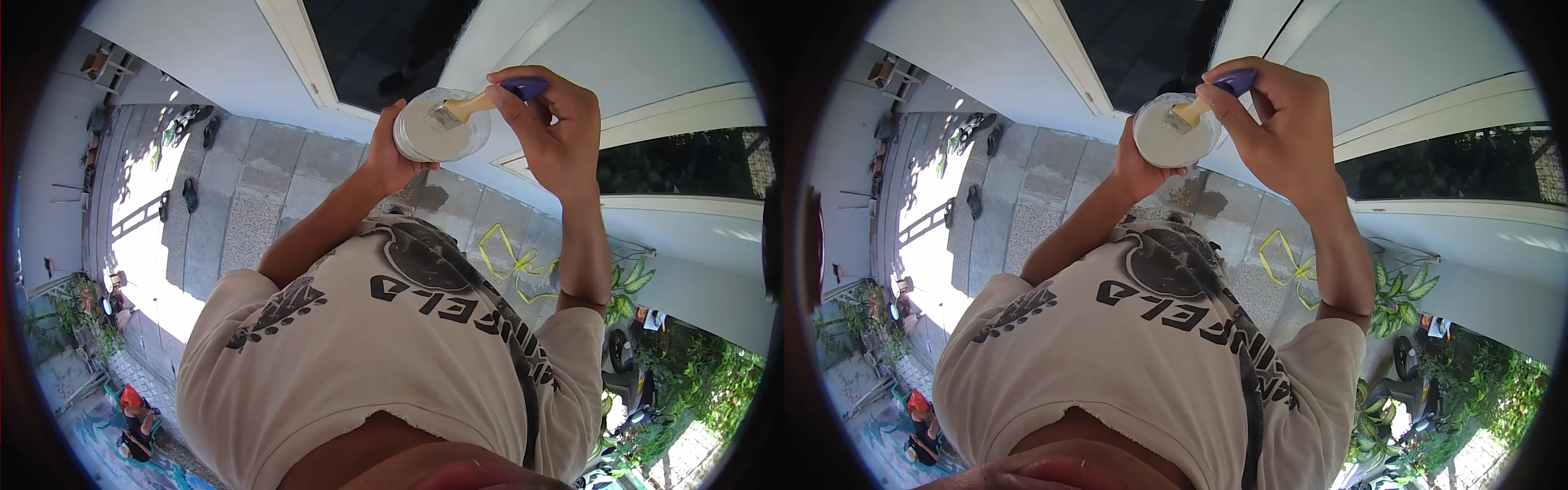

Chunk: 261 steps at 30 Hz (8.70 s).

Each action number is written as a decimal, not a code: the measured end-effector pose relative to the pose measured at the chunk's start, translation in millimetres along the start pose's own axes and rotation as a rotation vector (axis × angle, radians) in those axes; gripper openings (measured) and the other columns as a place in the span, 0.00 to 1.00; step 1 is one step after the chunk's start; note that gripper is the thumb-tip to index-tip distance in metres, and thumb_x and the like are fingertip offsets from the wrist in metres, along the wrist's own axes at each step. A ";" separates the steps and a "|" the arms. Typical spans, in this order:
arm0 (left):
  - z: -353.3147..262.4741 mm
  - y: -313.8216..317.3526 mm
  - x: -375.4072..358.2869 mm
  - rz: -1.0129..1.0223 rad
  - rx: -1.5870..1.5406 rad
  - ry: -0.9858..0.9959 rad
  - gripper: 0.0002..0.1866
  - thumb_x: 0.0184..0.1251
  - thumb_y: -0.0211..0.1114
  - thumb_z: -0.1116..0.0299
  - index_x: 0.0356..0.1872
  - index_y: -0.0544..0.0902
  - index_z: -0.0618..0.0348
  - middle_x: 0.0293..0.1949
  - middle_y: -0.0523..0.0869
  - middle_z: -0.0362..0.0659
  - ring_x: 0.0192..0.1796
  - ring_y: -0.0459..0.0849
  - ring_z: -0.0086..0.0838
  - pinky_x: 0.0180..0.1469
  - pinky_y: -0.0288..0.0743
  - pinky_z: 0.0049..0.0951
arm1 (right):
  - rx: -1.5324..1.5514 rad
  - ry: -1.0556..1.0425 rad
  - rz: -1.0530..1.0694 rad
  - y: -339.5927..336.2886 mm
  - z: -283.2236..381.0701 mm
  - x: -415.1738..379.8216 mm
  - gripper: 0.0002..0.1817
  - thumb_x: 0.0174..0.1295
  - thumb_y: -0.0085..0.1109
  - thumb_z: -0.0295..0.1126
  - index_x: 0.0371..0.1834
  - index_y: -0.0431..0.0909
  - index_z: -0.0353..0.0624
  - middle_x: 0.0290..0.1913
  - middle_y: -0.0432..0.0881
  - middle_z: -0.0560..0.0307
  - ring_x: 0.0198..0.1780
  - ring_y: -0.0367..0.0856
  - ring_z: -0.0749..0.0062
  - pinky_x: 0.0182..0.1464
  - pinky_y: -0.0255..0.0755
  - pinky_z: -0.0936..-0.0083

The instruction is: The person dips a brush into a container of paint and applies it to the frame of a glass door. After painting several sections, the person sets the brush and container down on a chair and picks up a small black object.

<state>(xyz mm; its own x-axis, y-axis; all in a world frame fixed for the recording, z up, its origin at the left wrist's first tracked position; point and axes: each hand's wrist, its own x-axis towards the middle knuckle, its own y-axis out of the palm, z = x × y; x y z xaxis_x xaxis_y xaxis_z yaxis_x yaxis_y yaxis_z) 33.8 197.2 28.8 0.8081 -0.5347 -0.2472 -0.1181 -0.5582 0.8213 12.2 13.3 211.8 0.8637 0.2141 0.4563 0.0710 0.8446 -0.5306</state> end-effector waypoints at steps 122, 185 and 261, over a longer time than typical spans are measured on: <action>-53.1 -53.9 54.8 0.024 -0.134 -0.091 0.38 0.67 0.36 0.34 0.59 0.78 0.52 0.45 0.86 0.52 0.40 0.84 0.43 0.35 0.75 0.35 | -0.941 -0.602 -0.262 -305.7 266.2 299.2 0.09 0.67 0.62 0.28 0.36 0.83 0.31 0.28 0.83 0.56 0.28 0.78 0.77 0.33 0.75 0.76; -56.1 -45.0 69.7 0.037 -0.107 -0.124 0.36 0.66 0.40 0.36 0.58 0.80 0.52 0.43 0.86 0.52 0.40 0.84 0.43 0.36 0.74 0.35 | -0.909 -0.669 -0.426 -350.6 283.1 311.8 0.05 0.65 0.62 0.26 0.36 0.84 0.34 0.27 0.82 0.60 0.26 0.76 0.79 0.31 0.73 0.79; -49.4 -56.5 54.1 0.031 -0.150 -0.100 0.34 0.67 0.42 0.35 0.58 0.79 0.50 0.44 0.86 0.50 0.39 0.85 0.41 0.35 0.75 0.35 | -1.017 -0.962 -0.611 -299.0 230.2 284.1 0.05 0.66 0.63 0.25 0.40 0.83 0.34 0.27 0.82 0.56 0.23 0.73 0.80 0.27 0.68 0.79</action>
<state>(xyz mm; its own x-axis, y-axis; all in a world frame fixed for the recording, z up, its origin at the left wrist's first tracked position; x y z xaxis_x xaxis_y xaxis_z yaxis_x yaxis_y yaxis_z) 112.7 231.1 -5.6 0.7429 -0.6148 -0.2648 -0.0483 -0.4438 0.8948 121.5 -65.5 664.4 -0.0376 0.5351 0.8439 0.9334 0.3204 -0.1616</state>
